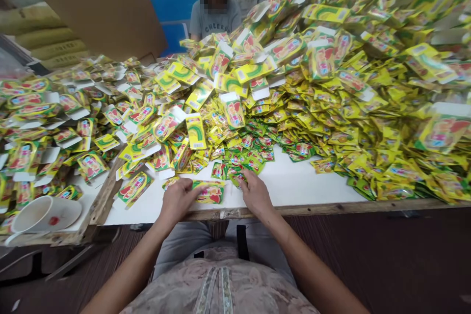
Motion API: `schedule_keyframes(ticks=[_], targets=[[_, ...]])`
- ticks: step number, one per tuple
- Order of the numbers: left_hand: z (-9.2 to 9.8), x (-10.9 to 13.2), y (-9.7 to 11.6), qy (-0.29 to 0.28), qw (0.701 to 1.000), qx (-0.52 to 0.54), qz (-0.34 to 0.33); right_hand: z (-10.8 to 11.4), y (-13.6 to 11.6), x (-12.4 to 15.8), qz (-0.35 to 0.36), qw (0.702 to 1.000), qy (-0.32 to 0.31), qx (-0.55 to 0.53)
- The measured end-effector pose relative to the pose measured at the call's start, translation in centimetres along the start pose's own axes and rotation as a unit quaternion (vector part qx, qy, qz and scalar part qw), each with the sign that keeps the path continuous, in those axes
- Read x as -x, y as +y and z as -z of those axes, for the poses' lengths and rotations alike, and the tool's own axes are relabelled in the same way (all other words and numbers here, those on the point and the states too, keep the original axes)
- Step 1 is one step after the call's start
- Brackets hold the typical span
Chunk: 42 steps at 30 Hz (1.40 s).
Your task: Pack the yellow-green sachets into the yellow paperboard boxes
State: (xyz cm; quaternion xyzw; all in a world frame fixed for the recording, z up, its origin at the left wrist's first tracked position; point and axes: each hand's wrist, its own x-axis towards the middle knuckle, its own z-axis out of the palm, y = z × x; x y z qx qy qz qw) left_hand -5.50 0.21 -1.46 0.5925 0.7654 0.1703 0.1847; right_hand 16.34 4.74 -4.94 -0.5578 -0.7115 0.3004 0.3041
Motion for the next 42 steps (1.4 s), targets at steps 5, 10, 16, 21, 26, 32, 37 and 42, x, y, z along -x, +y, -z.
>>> schedule_keyframes(ticks=[5, 10, 16, 21, 26, 32, 37, 42], targets=[[1.1, 0.1, 0.3, -0.102, 0.994, 0.004, -0.025, -0.5, -0.6, -0.4, 0.017, 1.0, -0.003, -0.015], [1.0, -0.6, 1.6, -0.166, 0.978, -0.086, -0.096, -1.1, -1.0, 0.0, 0.049, 0.998, -0.028, -0.034], [0.3, -1.3, 1.0, -0.175, 0.981, 0.058, -0.058, 0.6, -1.3, -0.2, -0.05, 0.989, 0.043, -0.132], [-0.4, -0.9, -1.0, -0.177, 0.93, 0.32, -0.032, 1.4, -1.7, -0.6, -0.028, 0.99, -0.038, -0.135], [-1.2, -0.3, -0.9, -0.197, 0.892, 0.407, -0.025, 1.5, -2.1, -1.1, -0.048, 0.988, -0.118, -0.087], [-1.9, -0.5, -0.1, -0.187, 0.851, 0.491, -0.003, 3.2, -2.3, -3.1, -0.023, 0.987, -0.137, -0.082], [-2.2, -0.6, 0.0, -0.159, 0.856, 0.493, -0.003, 3.9, -2.7, -4.2, 0.008, 0.987, -0.157, -0.045], [-2.0, -0.4, 0.0, -0.148, 0.851, 0.504, 0.001, 4.0, -3.1, -4.6, -0.025, 0.987, -0.16, -0.021]])
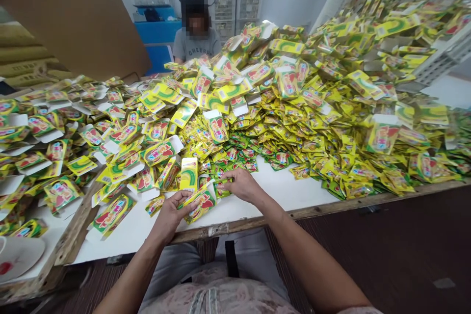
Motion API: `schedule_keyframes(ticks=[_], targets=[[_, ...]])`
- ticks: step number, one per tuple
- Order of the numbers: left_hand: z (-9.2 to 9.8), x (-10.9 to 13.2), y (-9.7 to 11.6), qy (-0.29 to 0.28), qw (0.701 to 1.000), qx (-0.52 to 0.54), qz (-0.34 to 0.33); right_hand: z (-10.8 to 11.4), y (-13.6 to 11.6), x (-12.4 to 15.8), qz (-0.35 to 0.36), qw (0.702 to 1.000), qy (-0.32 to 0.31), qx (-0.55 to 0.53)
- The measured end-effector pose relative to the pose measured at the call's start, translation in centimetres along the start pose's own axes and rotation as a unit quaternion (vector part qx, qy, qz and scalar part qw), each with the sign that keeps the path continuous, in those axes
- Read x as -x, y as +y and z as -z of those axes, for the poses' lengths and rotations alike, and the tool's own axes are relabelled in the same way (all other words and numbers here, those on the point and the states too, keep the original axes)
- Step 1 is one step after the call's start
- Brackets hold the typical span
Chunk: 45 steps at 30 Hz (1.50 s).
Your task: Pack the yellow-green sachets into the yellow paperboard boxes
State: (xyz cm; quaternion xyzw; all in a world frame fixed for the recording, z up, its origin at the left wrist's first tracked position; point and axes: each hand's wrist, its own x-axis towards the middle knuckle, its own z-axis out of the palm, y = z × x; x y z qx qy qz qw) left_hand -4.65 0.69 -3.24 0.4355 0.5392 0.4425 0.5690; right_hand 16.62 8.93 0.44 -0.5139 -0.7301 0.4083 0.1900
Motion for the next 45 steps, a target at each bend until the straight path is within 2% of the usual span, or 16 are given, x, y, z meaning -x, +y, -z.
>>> schedule_keyframes(ticks=[3, 9, 14, 17, 19, 23, 26, 28, 29, 31, 34, 36, 39, 45], targets=[[0.1, 0.1, 0.0, 0.012, 1.0, -0.015, -0.006, -0.3, -0.5, 0.0, 0.013, 0.999, 0.012, 0.031], [0.0, -0.3, -0.7, -0.005, 0.999, 0.027, 0.021, -1.0, -0.9, -0.1, 0.01, 0.999, 0.036, 0.013], [0.0, -0.7, -0.4, -0.002, 0.997, 0.065, 0.034, -1.1, -0.8, -0.4, 0.023, 0.992, 0.056, -0.106], [-0.1, -0.8, -0.1, 0.002, 0.996, 0.086, 0.038, -1.2, -0.9, -0.3, 0.04, 0.989, 0.066, -0.128], [-0.2, -0.7, 0.1, -0.024, 0.995, 0.085, 0.041, -1.6, -0.9, -0.2, 0.049, 0.989, 0.063, -0.126], [-0.8, -0.7, 0.5, -0.116, 0.989, 0.067, 0.059, -2.9, -0.8, 0.2, 0.047, 0.982, 0.059, -0.171], [-1.2, -0.9, 1.0, -0.112, 0.992, 0.042, 0.037, -3.3, -1.2, 0.2, 0.046, 0.98, 0.039, -0.191], [-1.2, -1.1, 1.3, -0.08, 0.994, 0.055, 0.045, -2.9, -1.6, -0.4, 0.063, 0.985, 0.043, -0.155], [-1.2, -1.1, 1.5, -0.064, 0.994, 0.071, 0.06, -2.5, -1.8, -1.0, 0.077, 0.989, 0.064, -0.111], [-1.2, -1.1, 1.7, -0.038, 0.989, 0.11, 0.092, -1.5, -1.8, -2.7, 0.109, 0.987, 0.116, 0.033], [-1.1, -0.8, 1.8, -0.013, 0.979, 0.162, 0.121, -0.2, -1.0, -5.5, 0.152, 0.936, 0.126, 0.29], [-1.2, -0.7, 1.8, -0.002, 0.974, 0.182, 0.136, 0.0, -0.3, -6.8, 0.172, 0.901, 0.106, 0.384], [-1.3, -0.6, 1.6, 0.002, 0.97, 0.192, 0.149, -0.4, 0.7, -7.2, 0.196, 0.884, 0.113, 0.41], [-1.7, -0.6, 1.5, 0.014, 0.97, 0.183, 0.157, -1.0, 0.6, -7.1, 0.188, 0.891, 0.153, 0.383]])
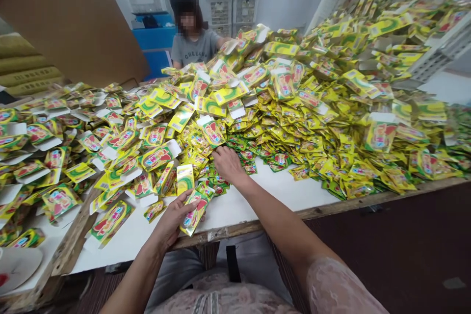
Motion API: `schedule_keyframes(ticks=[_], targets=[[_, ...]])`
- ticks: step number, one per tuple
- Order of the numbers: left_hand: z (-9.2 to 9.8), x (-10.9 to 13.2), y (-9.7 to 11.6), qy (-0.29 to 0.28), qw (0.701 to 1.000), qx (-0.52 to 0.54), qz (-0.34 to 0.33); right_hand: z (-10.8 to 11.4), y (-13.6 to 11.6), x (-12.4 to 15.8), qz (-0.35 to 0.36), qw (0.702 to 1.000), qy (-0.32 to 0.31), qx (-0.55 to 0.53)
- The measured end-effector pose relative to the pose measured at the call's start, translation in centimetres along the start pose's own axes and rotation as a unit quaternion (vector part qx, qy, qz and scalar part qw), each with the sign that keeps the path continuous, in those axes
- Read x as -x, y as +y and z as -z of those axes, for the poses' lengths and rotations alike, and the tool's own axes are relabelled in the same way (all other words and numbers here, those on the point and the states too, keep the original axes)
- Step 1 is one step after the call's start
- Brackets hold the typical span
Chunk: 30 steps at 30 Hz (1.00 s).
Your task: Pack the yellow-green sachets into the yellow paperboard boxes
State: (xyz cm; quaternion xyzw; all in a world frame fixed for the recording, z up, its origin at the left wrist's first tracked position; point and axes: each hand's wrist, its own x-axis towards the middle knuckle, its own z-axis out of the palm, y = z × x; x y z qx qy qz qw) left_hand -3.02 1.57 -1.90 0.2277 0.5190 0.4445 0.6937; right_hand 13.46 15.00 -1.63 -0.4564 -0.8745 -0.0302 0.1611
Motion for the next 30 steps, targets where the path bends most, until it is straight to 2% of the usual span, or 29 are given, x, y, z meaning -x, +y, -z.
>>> schedule_keyframes(ticks=[2, 4, 5, 7, 9, 12, 18, 21, 24, 28, 30], targets=[[0.1, 0.1, 0.0, 0.006, 1.0, -0.009, -0.007, 0.6, -0.1, 0.2, -0.027, 0.997, 0.049, -0.057], [0.5, 0.2, 0.1, 0.015, 0.999, -0.027, -0.016, 1.4, -0.3, 1.1, -0.09, 0.98, 0.095, -0.149], [0.8, 0.2, 0.1, 0.023, 0.999, -0.041, -0.021, 1.8, -0.4, 1.8, -0.126, 0.966, 0.095, -0.203], [1.2, 0.1, 0.0, 0.039, 0.995, -0.082, -0.036, 2.5, -0.7, 3.6, -0.166, 0.936, 0.05, -0.307], [1.4, -0.1, -0.1, 0.042, 0.989, -0.128, -0.052, 3.0, -1.1, 5.4, -0.145, 0.914, 0.004, -0.379], [0.9, -0.3, 0.0, 0.016, 0.982, -0.176, -0.068, 3.1, -1.8, 7.1, -0.086, 0.912, -0.009, -0.402], [-0.5, 0.4, 0.8, -0.085, 0.971, -0.211, -0.071, 3.2, -2.1, 6.8, -0.01, 0.933, -0.066, -0.353], [-0.4, 0.3, 0.6, -0.103, 0.974, -0.192, -0.056, 3.4, -2.5, 6.5, -0.023, 0.927, -0.078, -0.366], [-0.3, 0.1, 0.5, -0.11, 0.98, -0.165, -0.02, 3.5, -2.8, 6.6, -0.086, 0.891, -0.082, -0.437], [-0.4, 0.2, 0.8, -0.118, 0.982, -0.151, 0.007, 3.9, -2.5, 6.9, -0.136, 0.805, -0.1, -0.569], [-0.4, 0.3, 0.9, -0.122, 0.982, -0.144, 0.005, 4.2, -2.3, 7.1, -0.143, 0.794, -0.114, -0.58]])
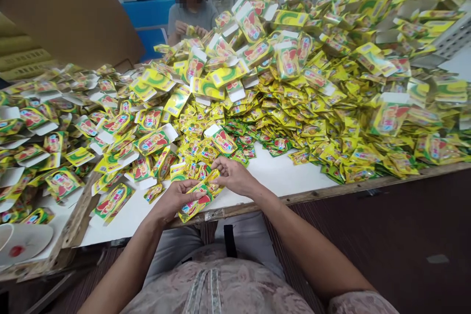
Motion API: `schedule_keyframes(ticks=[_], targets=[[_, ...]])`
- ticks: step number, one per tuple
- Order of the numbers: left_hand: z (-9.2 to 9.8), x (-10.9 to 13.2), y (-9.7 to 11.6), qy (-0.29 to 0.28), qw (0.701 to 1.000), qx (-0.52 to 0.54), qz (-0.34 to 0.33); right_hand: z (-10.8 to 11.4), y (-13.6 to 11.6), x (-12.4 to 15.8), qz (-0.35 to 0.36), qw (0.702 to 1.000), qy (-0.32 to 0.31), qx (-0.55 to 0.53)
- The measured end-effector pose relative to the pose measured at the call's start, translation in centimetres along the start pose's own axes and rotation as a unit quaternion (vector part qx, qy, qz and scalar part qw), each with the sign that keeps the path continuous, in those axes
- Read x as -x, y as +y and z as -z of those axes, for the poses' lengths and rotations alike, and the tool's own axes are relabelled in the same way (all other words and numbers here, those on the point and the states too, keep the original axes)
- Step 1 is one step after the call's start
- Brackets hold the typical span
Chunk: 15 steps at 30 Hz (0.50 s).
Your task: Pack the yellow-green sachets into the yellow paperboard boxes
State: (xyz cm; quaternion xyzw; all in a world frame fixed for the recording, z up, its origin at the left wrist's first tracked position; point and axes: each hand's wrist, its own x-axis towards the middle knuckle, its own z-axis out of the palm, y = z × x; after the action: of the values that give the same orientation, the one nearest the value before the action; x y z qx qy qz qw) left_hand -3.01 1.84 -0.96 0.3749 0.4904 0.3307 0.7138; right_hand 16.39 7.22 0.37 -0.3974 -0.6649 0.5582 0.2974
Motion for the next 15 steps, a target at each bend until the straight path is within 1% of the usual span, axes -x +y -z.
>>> schedule_keyframes(ticks=[1, 3, 5, 6, 8, 11, 13, 15], targets=[[0.0, 0.0, 0.0, 0.0, 1.0, 0.005, -0.003, 0.0, -0.1, 0.1, -0.003, 1.0, 0.005, 0.022], [-0.1, 0.1, -0.1, 0.002, 1.0, 0.017, -0.009, -0.1, -0.1, 0.2, 0.005, 0.994, 0.033, 0.1], [-0.2, 0.0, -0.2, 0.007, 0.999, 0.028, -0.013, -0.6, 0.0, 0.3, 0.026, 0.983, 0.065, 0.168], [-0.2, -0.1, -0.3, 0.012, 0.999, 0.032, -0.013, -0.8, 0.1, 0.3, 0.038, 0.98, 0.077, 0.179], [-0.3, -0.2, -0.5, 0.021, 0.999, 0.037, -0.009, -1.2, 0.3, 0.3, 0.042, 0.985, 0.076, 0.15], [-0.2, -0.2, -0.7, 0.018, 0.999, 0.035, -0.005, -1.4, 0.5, 0.4, 0.012, 0.998, 0.032, 0.06], [-0.2, -0.2, -0.8, 0.006, 0.999, 0.031, -0.011, -1.3, 0.4, 0.5, -0.004, 1.0, 0.012, 0.02], [-0.2, -0.3, -0.9, -0.001, 0.999, 0.033, -0.021, -1.3, 0.3, 0.8, -0.008, 0.999, 0.031, 0.013]])
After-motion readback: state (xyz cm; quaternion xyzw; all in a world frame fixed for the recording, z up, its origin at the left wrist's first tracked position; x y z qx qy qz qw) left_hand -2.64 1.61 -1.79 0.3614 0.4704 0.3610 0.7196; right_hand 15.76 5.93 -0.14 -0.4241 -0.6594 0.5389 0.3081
